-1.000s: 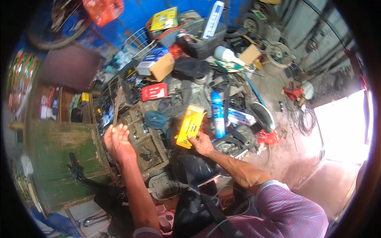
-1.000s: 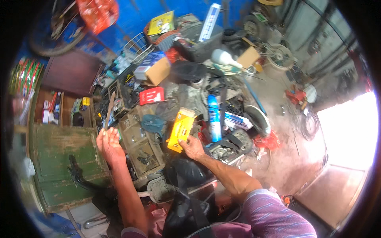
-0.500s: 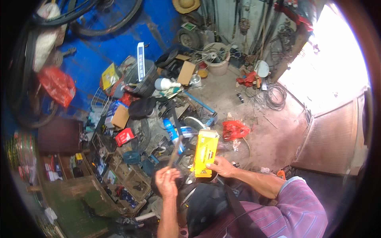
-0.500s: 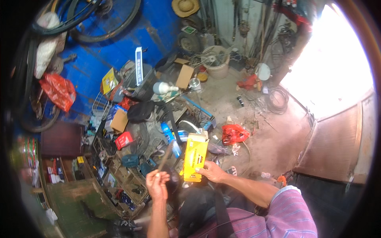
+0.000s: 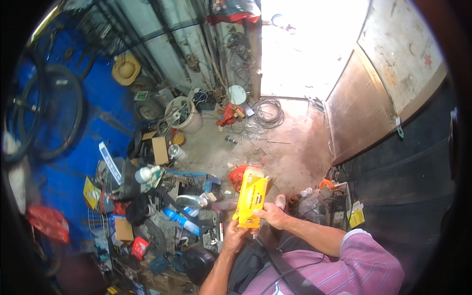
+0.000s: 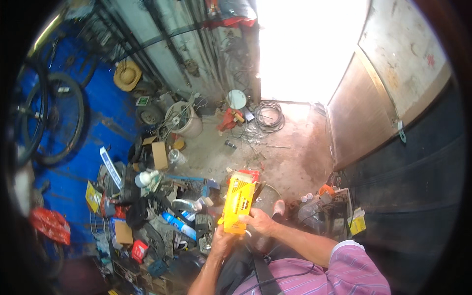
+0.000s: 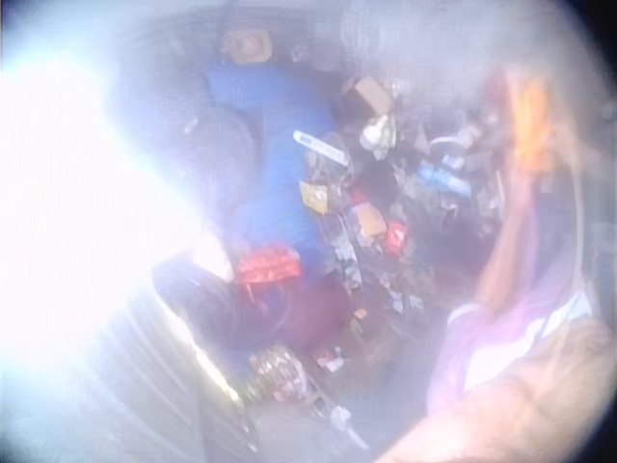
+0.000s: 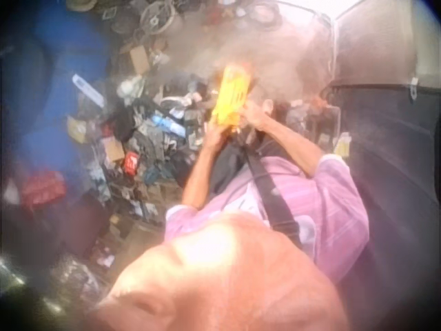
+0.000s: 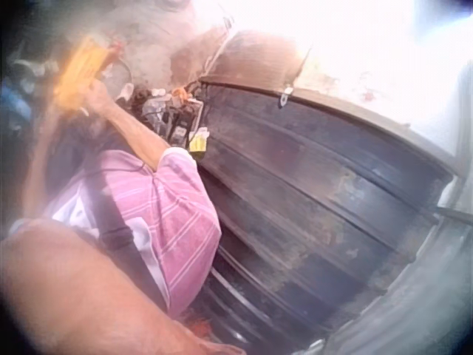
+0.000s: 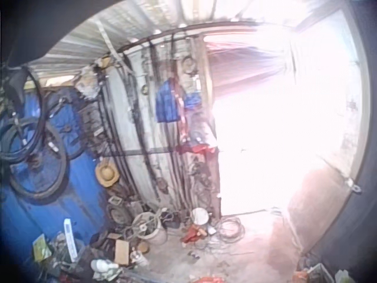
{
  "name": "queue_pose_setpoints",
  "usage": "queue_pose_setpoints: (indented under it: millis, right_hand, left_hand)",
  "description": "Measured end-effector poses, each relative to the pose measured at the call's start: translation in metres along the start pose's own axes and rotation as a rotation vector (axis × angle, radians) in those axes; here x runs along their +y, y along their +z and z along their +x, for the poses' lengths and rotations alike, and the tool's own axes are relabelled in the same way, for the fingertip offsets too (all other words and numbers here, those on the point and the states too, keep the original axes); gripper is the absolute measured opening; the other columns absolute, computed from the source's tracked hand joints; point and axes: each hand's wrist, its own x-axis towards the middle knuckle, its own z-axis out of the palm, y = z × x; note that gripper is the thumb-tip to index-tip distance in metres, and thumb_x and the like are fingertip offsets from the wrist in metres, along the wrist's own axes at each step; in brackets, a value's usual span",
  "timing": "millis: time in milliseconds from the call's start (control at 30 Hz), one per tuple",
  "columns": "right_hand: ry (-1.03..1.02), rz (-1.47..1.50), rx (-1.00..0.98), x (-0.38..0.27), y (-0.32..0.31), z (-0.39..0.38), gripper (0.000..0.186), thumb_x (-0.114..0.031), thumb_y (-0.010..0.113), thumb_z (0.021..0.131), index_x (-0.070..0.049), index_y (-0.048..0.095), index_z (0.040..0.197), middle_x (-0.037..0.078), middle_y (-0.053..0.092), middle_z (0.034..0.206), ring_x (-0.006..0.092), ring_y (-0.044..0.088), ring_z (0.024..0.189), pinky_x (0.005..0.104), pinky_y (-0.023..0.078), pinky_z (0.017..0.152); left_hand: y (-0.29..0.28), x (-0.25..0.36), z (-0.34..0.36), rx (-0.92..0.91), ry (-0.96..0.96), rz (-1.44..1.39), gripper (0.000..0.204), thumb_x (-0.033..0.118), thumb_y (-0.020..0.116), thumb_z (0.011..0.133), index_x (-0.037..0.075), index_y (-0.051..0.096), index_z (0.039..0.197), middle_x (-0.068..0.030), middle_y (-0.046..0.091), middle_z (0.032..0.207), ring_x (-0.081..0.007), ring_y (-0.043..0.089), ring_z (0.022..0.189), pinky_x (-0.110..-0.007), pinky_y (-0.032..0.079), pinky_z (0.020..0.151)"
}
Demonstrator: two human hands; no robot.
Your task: The person removes a bicycle tire from the rim, inflates the inner tube, and submerges it in water to locate a leak. They then retrieve a patch kit and a rasp, and use the rasp to roughen the surface of the inner tube in preparation for patching.
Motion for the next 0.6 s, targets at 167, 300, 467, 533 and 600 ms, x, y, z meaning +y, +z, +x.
queue_pose_setpoints:
  millis: [167, 300, 467, 533, 600]
  right_hand:
    - [-0.157, -0.029, 0.187, -0.040, -0.088, 0.003, 0.038, -0.022, 0.065, 0.112, 0.002, 0.066, 0.142, 0.007, 0.073, 0.136, 0.0145, 0.065, 0.123, 0.0335, 0.051, 0.108]
    - [-0.222, -0.096, 0.269, -0.059, -0.183, 0.009, 0.036, -0.021, 0.067, 0.111, 0.002, 0.068, 0.139, 0.006, 0.076, 0.130, 0.0128, 0.066, 0.117, 0.0338, 0.053, 0.104]
    - [-0.216, -0.104, 0.334, -0.123, -0.266, -0.010, 0.039, -0.021, 0.069, 0.110, 0.002, 0.065, 0.141, 0.007, 0.073, 0.134, 0.0159, 0.066, 0.121, 0.0338, 0.053, 0.107]
    - [-0.234, -0.075, 0.383, -0.146, -0.292, -0.019, 0.038, -0.021, 0.071, 0.109, 0.003, 0.067, 0.138, 0.007, 0.074, 0.132, 0.0158, 0.066, 0.121, 0.0337, 0.053, 0.107]
    - [-0.262, -0.139, 0.438, -0.176, -0.308, -0.027, 0.037, -0.021, 0.071, 0.109, 0.003, 0.068, 0.137, 0.007, 0.074, 0.131, 0.0155, 0.067, 0.120, 0.0337, 0.053, 0.107]
  left_hand:
    - [0.004, -0.028, 0.070, -0.103, -0.327, 0.487, 0.051, 0.013, 0.070, 0.105, 0.004, 0.055, 0.154, -0.0139, 0.075, 0.126, -0.0210, 0.071, 0.115, -0.036, 0.057, 0.101]
    - [0.052, -0.036, 0.160, -0.531, -0.581, 0.883, 0.046, 0.021, 0.071, 0.107, 0.002, 0.062, 0.147, -0.0088, 0.075, 0.130, -0.0181, 0.067, 0.124, -0.034, 0.051, 0.110]
    - [0.131, -0.026, 0.261, -0.955, -0.748, 1.173, 0.042, 0.035, 0.061, 0.110, 0.004, 0.071, 0.136, -0.0113, 0.076, 0.127, -0.0225, 0.067, 0.123, -0.037, 0.051, 0.109]
    - [0.148, -0.014, 0.291, -0.986, -0.628, 1.342, 0.047, 0.042, 0.059, 0.109, 0.003, 0.073, 0.130, -0.0142, 0.076, 0.121, -0.0265, 0.070, 0.115, -0.040, 0.053, 0.104]
    - [0.173, 0.020, 0.311, -0.962, -0.625, 1.453, 0.048, 0.044, 0.059, 0.108, 0.003, 0.074, 0.127, -0.0149, 0.077, 0.119, -0.0280, 0.071, 0.112, -0.041, 0.054, 0.101]
